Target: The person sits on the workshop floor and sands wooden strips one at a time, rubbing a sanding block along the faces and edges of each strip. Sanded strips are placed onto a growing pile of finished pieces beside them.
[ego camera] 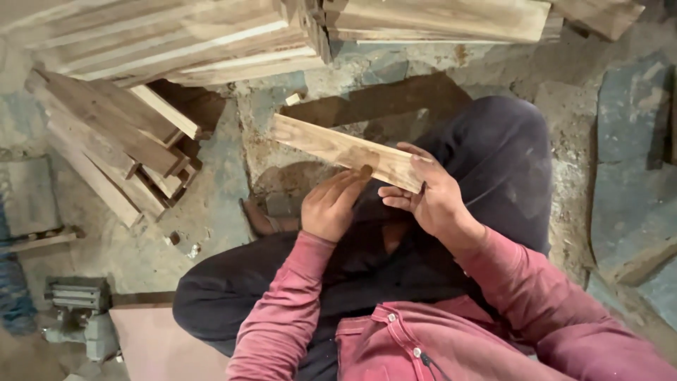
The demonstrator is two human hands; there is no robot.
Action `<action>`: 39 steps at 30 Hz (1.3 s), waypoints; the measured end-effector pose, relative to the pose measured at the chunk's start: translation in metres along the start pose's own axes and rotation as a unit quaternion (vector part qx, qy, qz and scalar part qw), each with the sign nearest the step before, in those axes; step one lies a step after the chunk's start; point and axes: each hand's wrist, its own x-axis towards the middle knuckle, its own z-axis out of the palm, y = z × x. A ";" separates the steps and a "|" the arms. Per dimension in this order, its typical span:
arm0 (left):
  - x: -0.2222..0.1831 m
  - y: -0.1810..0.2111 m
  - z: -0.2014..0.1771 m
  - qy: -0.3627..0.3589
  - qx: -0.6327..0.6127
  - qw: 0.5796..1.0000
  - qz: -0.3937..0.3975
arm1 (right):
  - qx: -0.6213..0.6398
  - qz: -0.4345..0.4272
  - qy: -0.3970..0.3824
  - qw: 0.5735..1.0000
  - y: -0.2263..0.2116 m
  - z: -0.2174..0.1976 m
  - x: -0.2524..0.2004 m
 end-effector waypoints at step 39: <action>-0.022 0.015 -0.038 0.093 -0.633 0.647 -0.416 | 0.034 0.007 -0.058 0.998 0.002 -0.002 -0.004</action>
